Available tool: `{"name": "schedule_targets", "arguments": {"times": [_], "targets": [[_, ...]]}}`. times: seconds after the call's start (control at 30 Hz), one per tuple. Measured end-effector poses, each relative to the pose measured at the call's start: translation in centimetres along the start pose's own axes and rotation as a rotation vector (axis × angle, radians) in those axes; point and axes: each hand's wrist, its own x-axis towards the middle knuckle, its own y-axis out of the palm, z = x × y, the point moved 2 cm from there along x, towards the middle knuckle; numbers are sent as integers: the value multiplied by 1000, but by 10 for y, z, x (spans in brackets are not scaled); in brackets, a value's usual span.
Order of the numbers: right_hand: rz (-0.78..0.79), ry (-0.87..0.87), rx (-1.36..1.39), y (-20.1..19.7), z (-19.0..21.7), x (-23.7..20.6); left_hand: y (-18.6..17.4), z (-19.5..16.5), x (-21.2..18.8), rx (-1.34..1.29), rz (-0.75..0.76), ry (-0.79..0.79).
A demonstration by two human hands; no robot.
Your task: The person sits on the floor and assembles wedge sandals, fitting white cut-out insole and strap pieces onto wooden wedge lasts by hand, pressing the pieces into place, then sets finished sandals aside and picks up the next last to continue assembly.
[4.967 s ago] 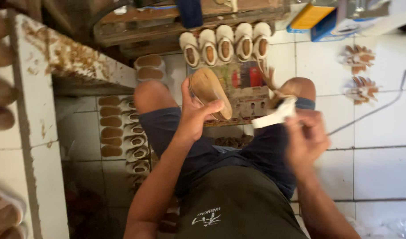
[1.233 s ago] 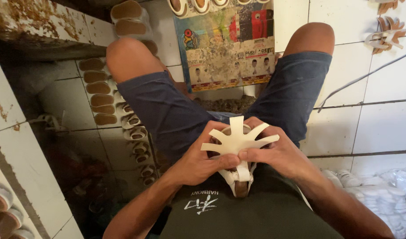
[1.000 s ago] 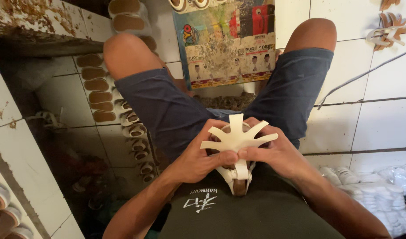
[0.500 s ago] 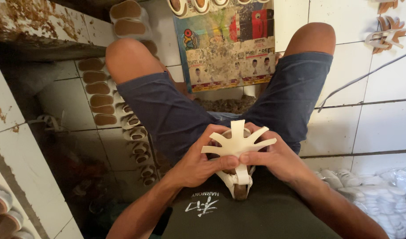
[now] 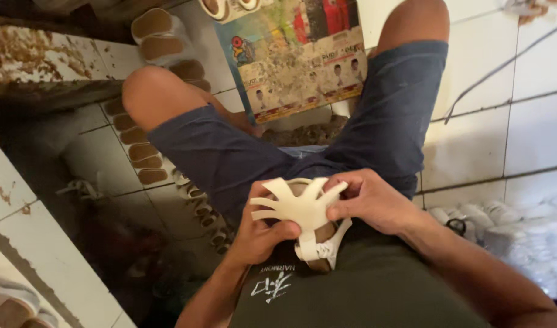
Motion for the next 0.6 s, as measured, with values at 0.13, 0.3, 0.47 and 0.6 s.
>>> {"name": "schedule_targets", "arguments": {"times": [0.13, 0.3, 0.47, 0.6], "targets": [[4, -53, 28, -4, -2, 1, -6, 7, -3, 31, -37, -4], [-26, -65, 100, -5, 1, -2, -5, 14, -4, -32, -72, -2], [39, -68, 83, -2, 5, -3, -8, 19, -6, -102, -54, -8], [63, -17, 66, 2, 3, 3, -12, 19, -9, -82, -14, 30]]}}
